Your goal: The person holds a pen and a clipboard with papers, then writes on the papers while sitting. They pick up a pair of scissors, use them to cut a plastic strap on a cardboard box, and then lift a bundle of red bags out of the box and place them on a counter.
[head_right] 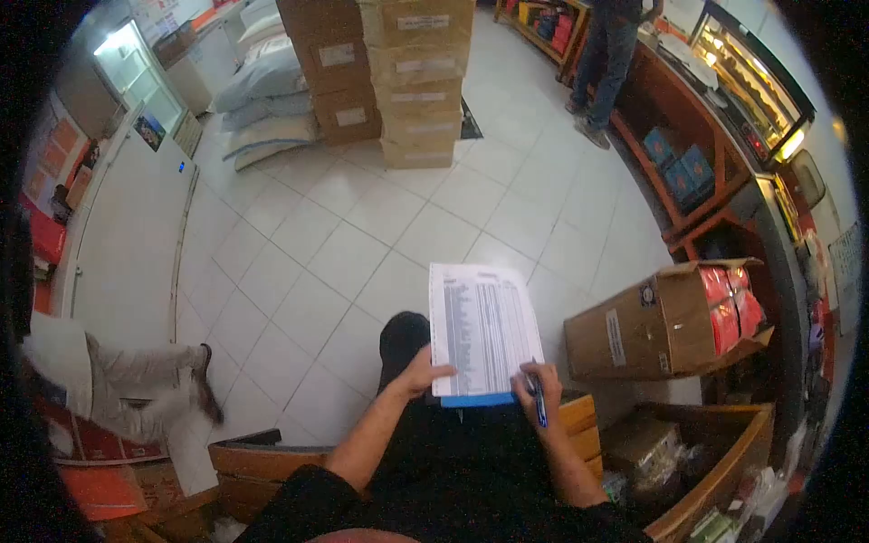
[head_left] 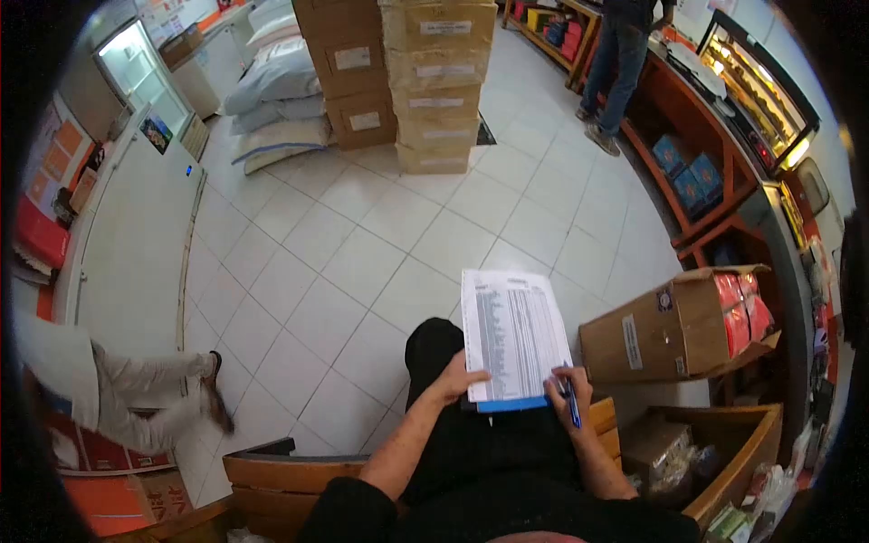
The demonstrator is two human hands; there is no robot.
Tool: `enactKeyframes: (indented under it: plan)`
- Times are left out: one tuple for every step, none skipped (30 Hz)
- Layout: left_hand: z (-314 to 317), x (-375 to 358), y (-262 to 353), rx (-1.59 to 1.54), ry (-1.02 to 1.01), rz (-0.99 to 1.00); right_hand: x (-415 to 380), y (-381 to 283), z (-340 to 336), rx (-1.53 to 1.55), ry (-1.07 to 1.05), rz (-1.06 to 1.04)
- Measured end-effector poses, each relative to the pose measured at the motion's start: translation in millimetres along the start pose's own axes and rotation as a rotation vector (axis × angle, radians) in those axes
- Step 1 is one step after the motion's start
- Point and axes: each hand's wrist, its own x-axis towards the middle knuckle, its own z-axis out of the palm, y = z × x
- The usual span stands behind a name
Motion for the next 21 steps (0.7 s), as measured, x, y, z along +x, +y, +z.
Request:
enactKeyframes:
  plan:
    - [2, -2, 4, 0.020, 0.027, -0.028, 2, -2, -2, -0.027, -0.022, -0.005]
    - [1, -1, 2, 0.013, 0.019, -0.023, 1, 0, -1, -0.027, -0.016, -0.012]
    - [-1, 0, -1, 0.006, 0.008, -0.023, 0, 3, 1, -0.030, -0.010, -0.014]
    - [-2, 0, -3, 0.010, 0.002, -0.031, -1, 3, 1, -0.032, -0.007, -0.017]
    - [-3, 0, -3, 0.016, -0.004, -0.039, 0, 3, 1, -0.028, -0.021, -0.013]
    - [-1, -1, 3, -0.001, 0.008, -0.051, 2, 2, 1, -0.025, -0.034, -0.009]
    - [-1, 0, 4, -0.003, -0.007, -0.042, 4, 2, 0, -0.026, -0.028, -0.009]
    - [-2, 2, 2, -0.011, -0.018, -0.026, 6, 1, 1, -0.028, -0.041, 0.001]
    - [-2, 2, 3, -0.021, -0.027, -0.016, 6, 1, 1, -0.029, -0.057, 0.017]
    - [-2, 2, 4, -0.018, -0.029, -0.021, 6, 4, 1, -0.045, -0.062, 0.014]
    - [-1, 2, 5, -0.008, -0.018, -0.048, 8, 4, 1, -0.044, -0.061, 0.020]
    - [-1, 2, 8, 0.001, -0.007, -0.075, 9, 4, 1, -0.029, -0.053, 0.022]
    - [-1, 3, 9, 0.001, -0.006, -0.085, 9, 4, 2, -0.014, -0.048, 0.027]
    - [-1, 3, 10, -0.012, -0.003, -0.081, 9, 7, 3, -0.012, -0.053, 0.040]
    - [-1, 4, 9, -0.025, 0.000, -0.076, 10, 9, 4, -0.023, -0.046, 0.035]
    - [-2, 4, 8, -0.027, 0.003, -0.091, 10, 9, 4, -0.033, -0.040, 0.034]
    - [-2, 4, 8, -0.040, 0.001, -0.088, 9, 8, 5, -0.033, -0.044, 0.047]
    - [-2, 4, 7, -0.055, -0.001, -0.085, 9, 6, 3, -0.037, -0.067, 0.068]
    - [-2, 5, 8, -0.057, 0.000, -0.092, 12, 4, 2, -0.040, -0.087, 0.084]
    - [-1, 5, 8, -0.064, -0.002, -0.081, 14, 1, 0, -0.050, -0.116, 0.068]
    - [-1, 4, 8, -0.070, -0.003, -0.070, 14, 2, 0, -0.049, -0.121, 0.077]
